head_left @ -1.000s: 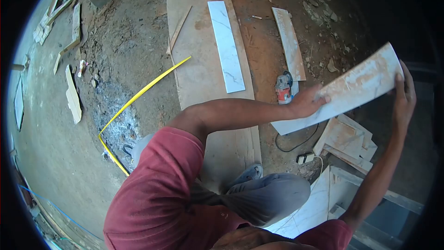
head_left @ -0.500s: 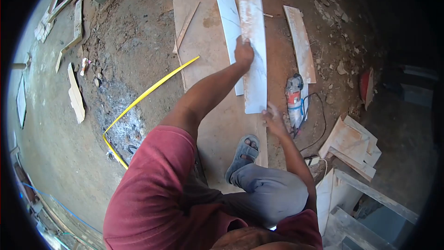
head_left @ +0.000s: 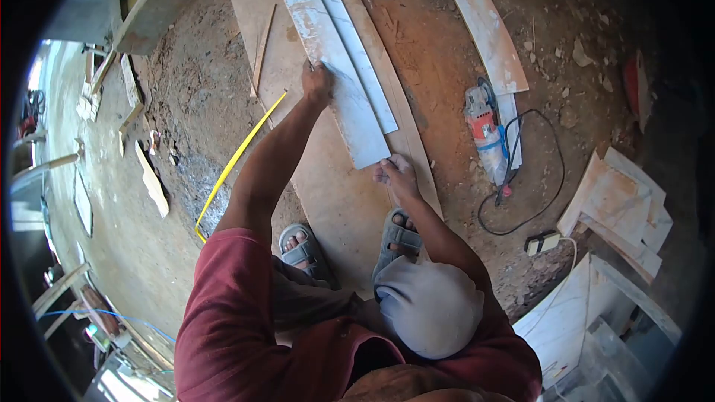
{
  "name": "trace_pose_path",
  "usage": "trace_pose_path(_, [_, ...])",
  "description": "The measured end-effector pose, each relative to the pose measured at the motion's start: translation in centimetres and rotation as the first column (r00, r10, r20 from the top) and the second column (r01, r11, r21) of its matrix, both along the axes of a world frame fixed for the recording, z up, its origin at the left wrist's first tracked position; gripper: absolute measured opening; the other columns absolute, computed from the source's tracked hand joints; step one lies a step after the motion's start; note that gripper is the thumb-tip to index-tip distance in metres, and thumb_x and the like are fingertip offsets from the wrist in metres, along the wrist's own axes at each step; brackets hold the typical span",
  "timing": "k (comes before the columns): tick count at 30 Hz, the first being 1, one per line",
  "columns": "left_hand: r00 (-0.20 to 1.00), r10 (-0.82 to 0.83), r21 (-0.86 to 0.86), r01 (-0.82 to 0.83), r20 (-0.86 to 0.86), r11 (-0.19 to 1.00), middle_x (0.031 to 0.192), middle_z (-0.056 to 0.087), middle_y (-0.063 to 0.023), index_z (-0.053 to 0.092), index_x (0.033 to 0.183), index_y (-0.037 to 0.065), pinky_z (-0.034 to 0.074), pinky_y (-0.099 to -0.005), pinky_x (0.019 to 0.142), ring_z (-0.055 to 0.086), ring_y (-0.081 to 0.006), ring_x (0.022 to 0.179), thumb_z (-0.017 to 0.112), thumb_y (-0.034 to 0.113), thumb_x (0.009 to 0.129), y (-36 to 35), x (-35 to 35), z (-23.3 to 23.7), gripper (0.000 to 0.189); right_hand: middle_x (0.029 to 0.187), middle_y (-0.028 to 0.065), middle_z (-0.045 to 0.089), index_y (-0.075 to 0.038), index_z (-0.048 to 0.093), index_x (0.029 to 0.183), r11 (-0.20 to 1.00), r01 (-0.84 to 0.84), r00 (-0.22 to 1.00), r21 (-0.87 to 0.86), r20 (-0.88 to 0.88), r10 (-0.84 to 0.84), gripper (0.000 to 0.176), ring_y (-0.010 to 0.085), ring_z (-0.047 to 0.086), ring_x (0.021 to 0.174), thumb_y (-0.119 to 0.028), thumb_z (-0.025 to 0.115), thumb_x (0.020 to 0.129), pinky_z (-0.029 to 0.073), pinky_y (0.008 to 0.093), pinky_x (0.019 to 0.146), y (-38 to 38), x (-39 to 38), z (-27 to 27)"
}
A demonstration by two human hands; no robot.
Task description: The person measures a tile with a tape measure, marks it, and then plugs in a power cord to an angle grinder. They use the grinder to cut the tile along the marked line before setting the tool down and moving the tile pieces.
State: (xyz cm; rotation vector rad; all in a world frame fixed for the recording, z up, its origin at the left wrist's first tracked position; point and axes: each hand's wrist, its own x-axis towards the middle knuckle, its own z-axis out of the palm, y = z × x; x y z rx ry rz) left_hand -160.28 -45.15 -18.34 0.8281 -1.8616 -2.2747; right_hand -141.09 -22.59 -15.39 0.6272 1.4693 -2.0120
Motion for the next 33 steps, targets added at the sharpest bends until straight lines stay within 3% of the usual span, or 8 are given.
trace_pose_path(5, [0.926, -0.308, 0.031, 0.322, -0.218, 0.946, 0.065, 0.045, -0.0001, 0.046, 0.106, 0.004, 0.035, -0.0271, 0.041, 0.041, -0.0115, 0.049, 0.042, 0.022, 0.093, -2.3, -1.6, -1.3, 0.023, 0.083, 0.0068, 0.058, -0.001, 0.052, 0.093, 0.998, 0.068, 0.997, 0.003, -0.049, -0.067, 0.013, 0.0146, 0.058, 0.073, -0.014, 0.052, 0.092, 0.053, 0.0299, 0.068, -0.3, -1.9, -0.2])
trace_pose_path(7, [0.948, -0.319, -0.047, 0.318, -0.017, 0.947, 0.068, 0.049, -0.0017, 0.048, 0.111, 0.003, 0.038, -0.0277, 0.045, 0.045, -0.012, 0.053, 0.044, 0.024, 0.092, -2.7, -2.8, -0.8, 0.029, 0.079, 0.0059, 0.057, 0.003, 0.054, 0.093, 0.993, 0.116, 0.99, 0.009, -0.079, -0.115, 0.012, 0.0132, 0.058, 0.067, -0.009, 0.052, 0.09, 0.053, 0.0275, 0.062, -0.5, -2.7, -0.7])
trace_pose_path(8, [0.947, -0.207, -0.357, 0.287, 0.246, 0.889, 0.077, 0.058, -0.006, 0.052, 0.114, 0.001, 0.044, -0.0298, 0.053, 0.054, -0.0153, 0.062, 0.047, 0.024, 0.091, -2.7, -3.6, -0.5, 0.033, 0.079, 0.0059, 0.057, 0.003, 0.054, 0.093, 0.989, 0.149, 0.987, -0.003, -0.067, -0.149, 0.012, 0.0132, 0.058, 0.067, -0.009, 0.052, 0.09, 0.053, 0.0275, 0.062, -0.7, -3.0, -1.1])
trace_pose_path(16, [0.926, -0.185, -0.581, 0.352, 0.328, 0.734, 0.093, 0.066, -0.0152, 0.06, 0.112, 0.004, 0.047, -0.034, 0.073, 0.062, -0.0245, 0.083, 0.058, 0.024, 0.083, -3.6, -3.9, 0.1, 0.035, 0.078, 0.0072, 0.059, 0.003, 0.054, 0.09, 0.989, 0.032, 0.995, 0.145, -0.096, -0.018, 0.014, 0.012, 0.057, 0.061, -0.011, 0.051, 0.091, 0.053, 0.0263, 0.057, -1.4, -3.8, -2.0])
trace_pose_path(17, [0.936, -0.201, -0.637, 0.345, 0.289, 0.69, 0.081, 0.064, -0.0107, 0.056, 0.117, -0.001, 0.047, -0.0286, 0.058, 0.059, -0.0152, 0.066, 0.06, 0.02, 0.082, -3.7, -4.1, 0.1, 0.041, 0.078, 0.0072, 0.059, 0.003, 0.054, 0.09, 0.991, 0.025, 0.994, 0.134, -0.104, -0.011, 0.014, 0.012, 0.057, 0.061, -0.011, 0.051, 0.091, 0.053, 0.0263, 0.057, -1.6, -3.9, -2.0])
trace_pose_path(19, [0.929, -0.156, -0.702, 0.358, 0.336, 0.616, 0.081, 0.064, -0.0119, 0.058, 0.115, -0.001, 0.047, -0.0297, 0.063, 0.06, -0.0176, 0.07, 0.062, 0.023, 0.081, -3.5, -4.5, 0.5, 0.042, 0.075, 0.0068, 0.059, 0.003, 0.054, 0.091, 0.992, 0.038, 0.995, 0.122, -0.092, -0.026, 0.015, 0.0119, 0.057, 0.06, -0.011, 0.051, 0.092, 0.052, 0.026, 0.057, -1.5, -4.0, -2.1])
trace_pose_path(22, [0.911, -0.155, -0.638, 0.38, 0.381, 0.67, 0.09, 0.066, -0.0166, 0.058, 0.115, 0.0, 0.048, -0.0327, 0.069, 0.063, -0.0227, 0.075, 0.062, 0.021, 0.082, -2.6, -4.6, 2.7, 0.04, 0.074, 0.0062, 0.059, 0.004, 0.054, 0.091, 0.989, 0.053, 0.995, 0.14, -0.088, -0.041, 0.016, 0.0119, 0.057, 0.059, -0.013, 0.052, 0.092, 0.052, 0.0261, 0.056, -1.7, -4.0, -2.4])
trace_pose_path(33, [0.908, -0.218, -0.6, 0.403, 0.359, 0.691, 0.08, 0.065, -0.0132, 0.057, 0.115, -0.001, 0.048, -0.0308, 0.058, 0.061, -0.0178, 0.063, 0.061, 0.02, 0.083, -2.0, -5.5, 3.4, 0.04, 0.075, 0.0059, 0.06, 0.0, 0.054, 0.091, 0.986, 0.045, 0.996, 0.162, -0.085, -0.031, 0.018, 0.0118, 0.058, 0.059, -0.018, 0.051, 0.093, 0.052, 0.0259, 0.055, -1.6, -4.2, -1.6])
